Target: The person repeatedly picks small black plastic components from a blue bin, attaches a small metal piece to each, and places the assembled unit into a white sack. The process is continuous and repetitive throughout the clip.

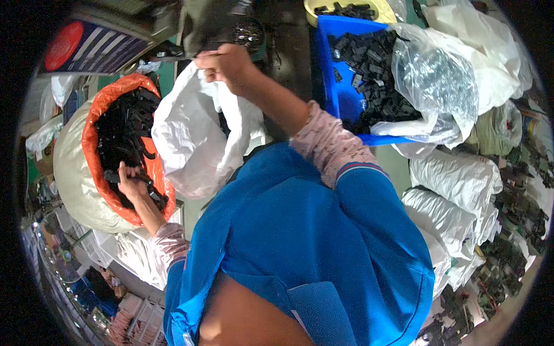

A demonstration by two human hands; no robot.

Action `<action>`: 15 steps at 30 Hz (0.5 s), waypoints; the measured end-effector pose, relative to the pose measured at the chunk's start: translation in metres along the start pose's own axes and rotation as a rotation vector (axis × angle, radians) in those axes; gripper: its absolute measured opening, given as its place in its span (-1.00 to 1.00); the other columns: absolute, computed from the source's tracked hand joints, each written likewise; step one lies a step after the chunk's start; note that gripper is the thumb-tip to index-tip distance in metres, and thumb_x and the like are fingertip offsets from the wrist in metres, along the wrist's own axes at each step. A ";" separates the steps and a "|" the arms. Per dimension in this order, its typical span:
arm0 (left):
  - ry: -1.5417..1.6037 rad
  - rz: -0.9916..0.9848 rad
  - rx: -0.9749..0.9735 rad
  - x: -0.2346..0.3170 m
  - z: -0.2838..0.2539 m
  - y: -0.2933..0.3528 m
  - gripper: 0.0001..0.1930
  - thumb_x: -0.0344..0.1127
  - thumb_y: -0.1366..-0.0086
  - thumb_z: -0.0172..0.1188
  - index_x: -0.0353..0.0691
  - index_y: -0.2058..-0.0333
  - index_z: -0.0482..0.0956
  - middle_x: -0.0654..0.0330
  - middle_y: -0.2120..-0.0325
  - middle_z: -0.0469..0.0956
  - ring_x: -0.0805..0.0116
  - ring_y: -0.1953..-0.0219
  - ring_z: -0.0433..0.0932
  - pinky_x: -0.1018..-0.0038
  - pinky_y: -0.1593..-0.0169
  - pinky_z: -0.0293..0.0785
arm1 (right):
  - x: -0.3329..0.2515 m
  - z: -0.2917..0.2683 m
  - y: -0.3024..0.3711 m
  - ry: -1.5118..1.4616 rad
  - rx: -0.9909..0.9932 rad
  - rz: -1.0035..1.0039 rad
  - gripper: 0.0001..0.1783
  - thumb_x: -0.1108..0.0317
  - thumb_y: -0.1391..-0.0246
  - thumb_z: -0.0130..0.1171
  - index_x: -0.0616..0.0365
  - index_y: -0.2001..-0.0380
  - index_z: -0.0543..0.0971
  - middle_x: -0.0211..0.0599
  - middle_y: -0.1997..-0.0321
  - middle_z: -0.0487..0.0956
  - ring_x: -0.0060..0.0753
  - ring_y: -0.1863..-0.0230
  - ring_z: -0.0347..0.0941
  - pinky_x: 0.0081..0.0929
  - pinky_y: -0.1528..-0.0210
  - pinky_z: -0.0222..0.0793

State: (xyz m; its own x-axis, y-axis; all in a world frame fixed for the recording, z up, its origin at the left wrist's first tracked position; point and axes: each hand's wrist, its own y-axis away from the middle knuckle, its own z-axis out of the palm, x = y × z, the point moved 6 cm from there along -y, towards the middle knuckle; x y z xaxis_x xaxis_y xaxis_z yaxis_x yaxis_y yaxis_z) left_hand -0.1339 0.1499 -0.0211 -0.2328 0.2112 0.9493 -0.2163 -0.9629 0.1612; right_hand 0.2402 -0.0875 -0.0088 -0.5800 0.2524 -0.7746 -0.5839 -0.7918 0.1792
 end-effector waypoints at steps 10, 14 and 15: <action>0.122 -0.411 -0.553 -0.098 0.241 0.147 -0.91 -0.40 -0.23 0.19 -0.23 0.33 0.48 0.31 0.67 0.35 0.44 0.64 0.31 0.42 0.42 0.34 | -0.069 -0.060 0.099 1.148 0.180 -0.801 -0.80 0.41 -0.03 0.21 0.05 0.23 0.68 -0.20 0.24 0.65 -0.16 0.30 0.60 -0.36 0.26 0.53; 0.091 -0.498 -0.629 -0.115 0.276 0.196 -0.85 -0.47 -0.23 0.21 -0.34 0.22 0.54 0.20 0.57 0.48 0.40 0.58 0.42 0.39 0.41 0.42 | -0.113 -0.217 0.141 1.311 0.628 -0.488 -0.80 0.38 -0.03 0.22 0.22 0.27 0.65 -0.02 0.36 0.64 -0.11 0.32 0.63 -0.33 0.26 0.53; 0.063 -0.555 -0.642 -0.120 0.288 0.208 -0.83 -0.49 -0.22 0.21 -0.35 0.20 0.54 0.19 0.54 0.50 0.39 0.56 0.44 0.40 0.41 0.44 | -0.097 -0.262 0.134 1.466 0.560 -0.345 -0.73 0.30 -0.01 0.27 0.15 0.20 0.66 -0.07 0.37 0.65 -0.16 0.36 0.63 -0.33 0.29 0.51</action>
State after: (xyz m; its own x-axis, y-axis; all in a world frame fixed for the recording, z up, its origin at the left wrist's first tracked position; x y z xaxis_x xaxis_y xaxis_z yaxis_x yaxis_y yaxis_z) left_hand 0.1220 -0.1242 -0.0234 0.0176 0.6517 0.7582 -0.8059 -0.4396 0.3966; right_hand 0.3667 -0.3639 -0.0685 0.4428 -0.6185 -0.6492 -0.8805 -0.4365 -0.1847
